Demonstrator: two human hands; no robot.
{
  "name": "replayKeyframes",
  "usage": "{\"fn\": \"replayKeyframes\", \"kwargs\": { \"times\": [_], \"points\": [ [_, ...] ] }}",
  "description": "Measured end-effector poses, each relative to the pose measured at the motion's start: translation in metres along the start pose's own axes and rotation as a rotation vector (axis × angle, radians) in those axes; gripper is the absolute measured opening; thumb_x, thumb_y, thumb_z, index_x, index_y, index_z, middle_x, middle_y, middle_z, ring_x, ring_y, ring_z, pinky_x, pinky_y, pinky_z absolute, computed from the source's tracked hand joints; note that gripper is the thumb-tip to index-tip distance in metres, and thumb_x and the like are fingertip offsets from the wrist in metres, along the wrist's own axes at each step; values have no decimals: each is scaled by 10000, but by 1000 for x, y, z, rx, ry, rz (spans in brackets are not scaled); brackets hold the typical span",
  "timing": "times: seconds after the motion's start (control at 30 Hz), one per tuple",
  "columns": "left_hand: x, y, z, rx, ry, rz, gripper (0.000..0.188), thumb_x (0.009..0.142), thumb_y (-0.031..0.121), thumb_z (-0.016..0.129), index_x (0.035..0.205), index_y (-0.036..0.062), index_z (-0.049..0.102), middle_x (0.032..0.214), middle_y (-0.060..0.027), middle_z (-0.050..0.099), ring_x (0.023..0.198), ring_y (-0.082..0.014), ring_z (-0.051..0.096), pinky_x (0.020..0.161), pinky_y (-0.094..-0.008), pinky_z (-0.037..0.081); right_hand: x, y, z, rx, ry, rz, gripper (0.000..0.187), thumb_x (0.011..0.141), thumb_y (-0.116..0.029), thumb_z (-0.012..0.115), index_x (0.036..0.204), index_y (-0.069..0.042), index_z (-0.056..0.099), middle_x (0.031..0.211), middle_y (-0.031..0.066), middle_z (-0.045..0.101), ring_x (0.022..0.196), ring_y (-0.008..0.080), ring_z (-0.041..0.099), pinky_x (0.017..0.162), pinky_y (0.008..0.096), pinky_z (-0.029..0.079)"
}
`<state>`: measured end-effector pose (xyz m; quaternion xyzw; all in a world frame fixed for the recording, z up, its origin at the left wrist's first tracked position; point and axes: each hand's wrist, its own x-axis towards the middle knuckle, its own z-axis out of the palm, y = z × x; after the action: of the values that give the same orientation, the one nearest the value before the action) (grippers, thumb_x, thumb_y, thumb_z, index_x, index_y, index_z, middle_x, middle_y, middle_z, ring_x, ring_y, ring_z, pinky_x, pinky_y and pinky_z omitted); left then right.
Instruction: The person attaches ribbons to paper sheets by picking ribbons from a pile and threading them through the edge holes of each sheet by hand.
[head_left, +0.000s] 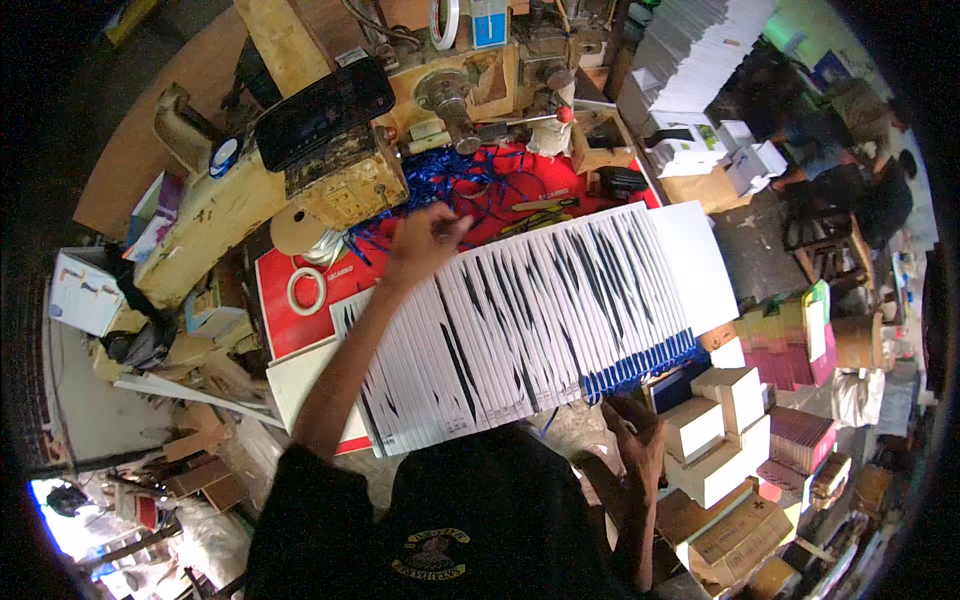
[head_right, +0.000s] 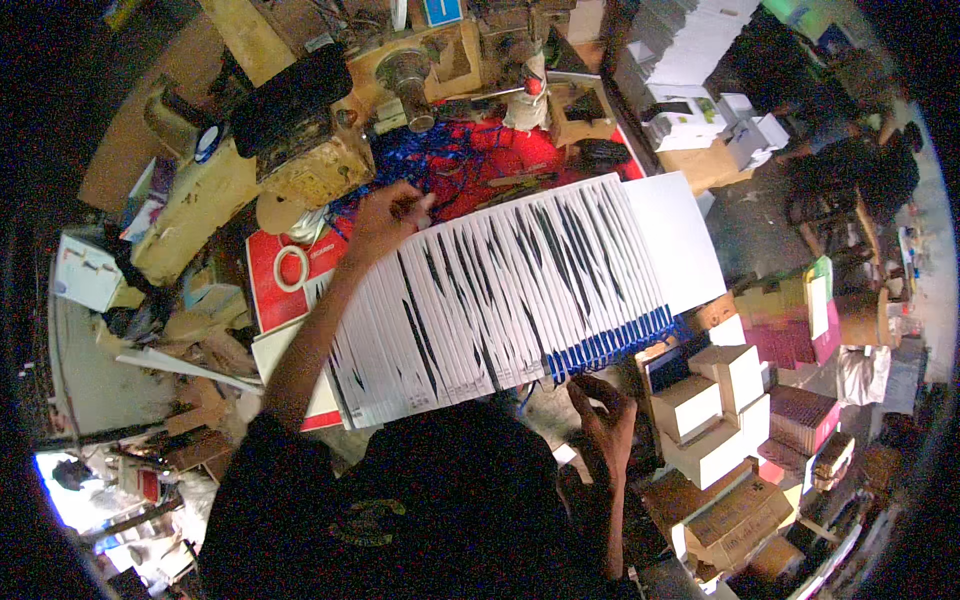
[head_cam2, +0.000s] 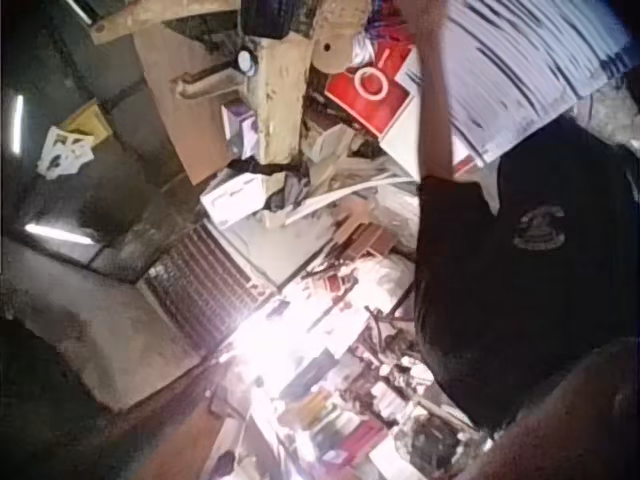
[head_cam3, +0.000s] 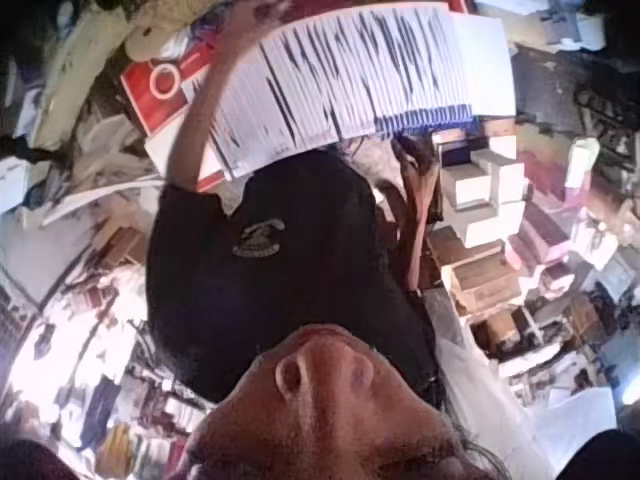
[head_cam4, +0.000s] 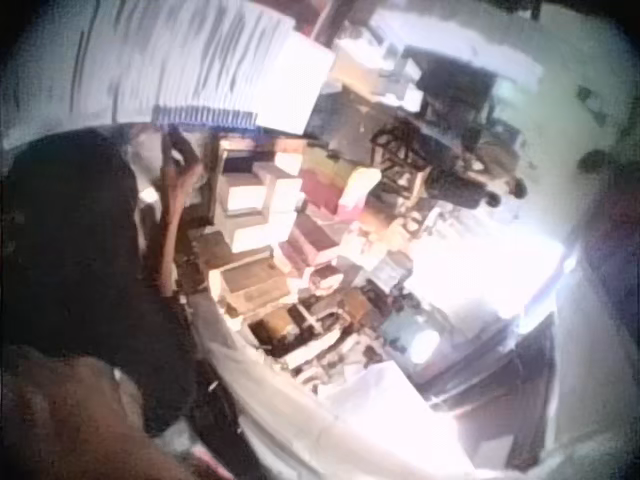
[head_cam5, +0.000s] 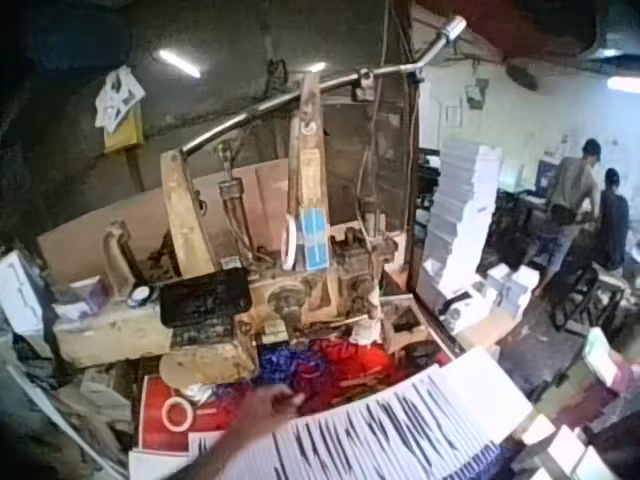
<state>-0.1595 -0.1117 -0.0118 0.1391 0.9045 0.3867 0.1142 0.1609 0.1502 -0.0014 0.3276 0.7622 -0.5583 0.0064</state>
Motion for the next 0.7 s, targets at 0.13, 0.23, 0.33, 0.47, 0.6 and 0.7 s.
{"fn": "replayKeyframes", "kwargs": {
  "times": [0.13, 0.23, 0.33, 0.47, 0.6, 0.7],
  "points": [
    [64, -132, -12, 321, 6, 686, 204, 813, 81, 772, 966, 2, 663, 951, -177, 707, 947, -284, 703, 824, -385, 543, -25, -11, -4, -1, 40, 100, 326, 853, -203, 816, 1063, 35, 741, 967, 117, 746, 826, 183, 687, 724, 367, 573],
    [96, -214, 4, 230, -9, 628, 257, 793, 78, 771, 1007, -10, 659, 966, -185, 700, 966, -331, 694, 831, -405, 540, -46, -52, 13, 82, 56, 73, 302, 854, -169, 796, 1048, 53, 730, 947, 133, 742, 834, 183, 693, 740, 356, 573],
    [92, -182, 18, 195, -133, 484, 283, 810, 145, 787, 1024, -15, 695, 947, -183, 717, 944, -347, 700, 814, -417, 538, -73, -67, 28, -245, 172, -256, 272, 834, -125, 787, 1026, 58, 731, 914, 125, 737, 814, 170, 695, 767, 328, 564],
    [20, -88, -21, -6, -288, 373, 260, 843, 191, 795, 1003, -7, 742, 902, -174, 737, 859, -321, 718, 781, -401, 537, -81, -57, 49, 122, 150, 147, 191, 876, -94, 740, 996, 53, 747, 965, 123, 755, 873, 167, 720, 797, 317, 560],
    [-33, -29, -48, 5, -16, 464, 197, 894, 181, 770, 1004, 18, 776, 859, -150, 749, 726, -241, 721, 720, -372, 539, -72, -74, 75, 34, 48, -8, 284, 911, -168, 739, 1077, 62, 722, 1021, 176, 735, 888, 218, 716, 800, 339, 568],
    [-67, 12, -53, -198, 37, 532, 181, 922, 162, 737, 1028, 21, 776, 836, -141, 744, 662, -197, 696, 620, -332, 531, -60, -106, 90, 5, -96, -37, 341, 917, -230, 752, 1107, 52, 722, 1042, 179, 734, 894, 232, 716, 799, 364, 566]
  ]
}}
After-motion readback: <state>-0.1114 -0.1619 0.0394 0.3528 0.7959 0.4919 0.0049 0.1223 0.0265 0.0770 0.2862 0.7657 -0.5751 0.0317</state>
